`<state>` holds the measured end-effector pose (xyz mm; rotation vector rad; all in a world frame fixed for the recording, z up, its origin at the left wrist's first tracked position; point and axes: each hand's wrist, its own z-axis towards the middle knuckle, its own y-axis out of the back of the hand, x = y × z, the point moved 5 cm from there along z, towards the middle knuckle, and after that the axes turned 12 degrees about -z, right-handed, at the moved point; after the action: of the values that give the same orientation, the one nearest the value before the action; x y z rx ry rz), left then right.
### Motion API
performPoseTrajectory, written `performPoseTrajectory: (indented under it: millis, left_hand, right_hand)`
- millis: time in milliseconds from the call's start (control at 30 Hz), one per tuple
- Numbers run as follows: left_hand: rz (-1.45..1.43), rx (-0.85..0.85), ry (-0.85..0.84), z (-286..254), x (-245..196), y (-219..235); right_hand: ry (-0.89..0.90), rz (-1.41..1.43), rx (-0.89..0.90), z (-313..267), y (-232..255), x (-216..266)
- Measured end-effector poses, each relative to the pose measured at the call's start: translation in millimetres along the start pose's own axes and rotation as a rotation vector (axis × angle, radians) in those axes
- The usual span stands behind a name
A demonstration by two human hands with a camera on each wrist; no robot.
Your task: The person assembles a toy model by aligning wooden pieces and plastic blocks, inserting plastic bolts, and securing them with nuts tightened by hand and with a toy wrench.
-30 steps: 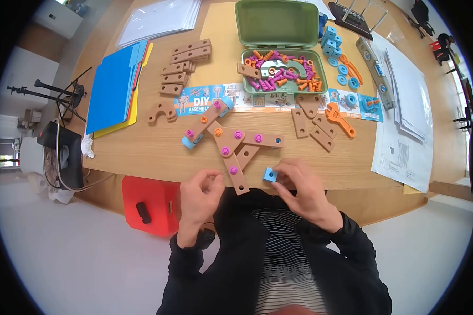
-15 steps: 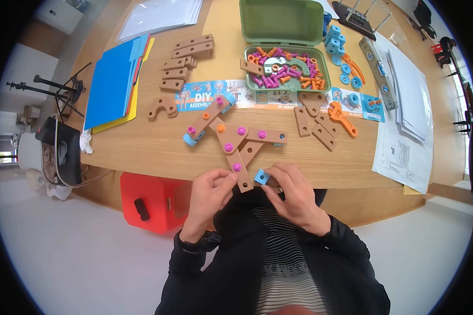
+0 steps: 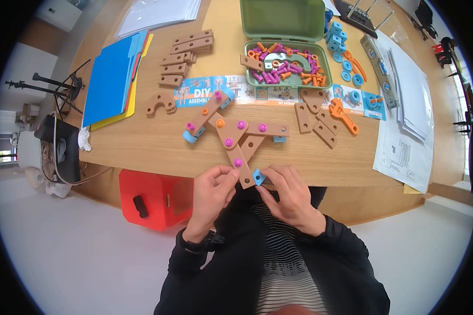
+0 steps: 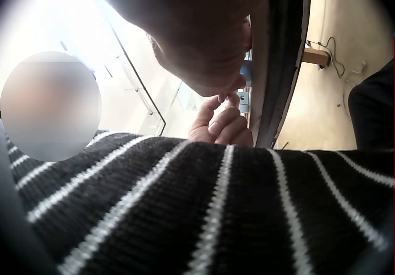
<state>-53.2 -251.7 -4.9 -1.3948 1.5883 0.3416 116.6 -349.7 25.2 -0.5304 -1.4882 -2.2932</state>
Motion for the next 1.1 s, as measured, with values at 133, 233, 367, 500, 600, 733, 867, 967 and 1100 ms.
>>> performPoseTrajectory:
  millis: [133, 233, 367, 500, 600, 733, 867, 967, 1100]
  left_hand:
    - [-0.005, -0.022, -0.008, 1, 0, -2]
    - [-0.002, -0.021, -0.004, 1, 1, -3]
    - [0.008, -0.025, -0.005, 2, 2, -4]
    - [0.015, -0.028, -0.006, 3, 4, -5]
    - [0.013, -0.014, -0.014, 3, 5, -6]
    - [-0.006, -0.007, -0.010, 3, 7, -7]
    - [0.012, -0.008, -0.019, 3, 8, -6]
    - [0.027, -0.010, -0.024, 3, 9, -6]
    - [0.032, -0.011, -0.027, 2, 8, -7]
  right_hand:
    - [0.011, -0.003, -0.007, 0, 0, 2]
    - [0.015, -0.003, -0.001, -1, -1, 3]
    - [0.022, 0.017, -0.003, -2, -4, 3]
    - [0.024, 0.023, -0.012, 0, -5, 4]
    - [0.020, 0.020, -0.017, 0, -5, 4]
    - [0.018, 0.016, -0.008, 1, -7, 5]
    - [0.010, -0.003, -0.012, 0, -9, 5]
    - [0.017, -0.012, -0.018, 0, -10, 5]
    - [0.020, -0.023, -0.010, 1, -10, 5]
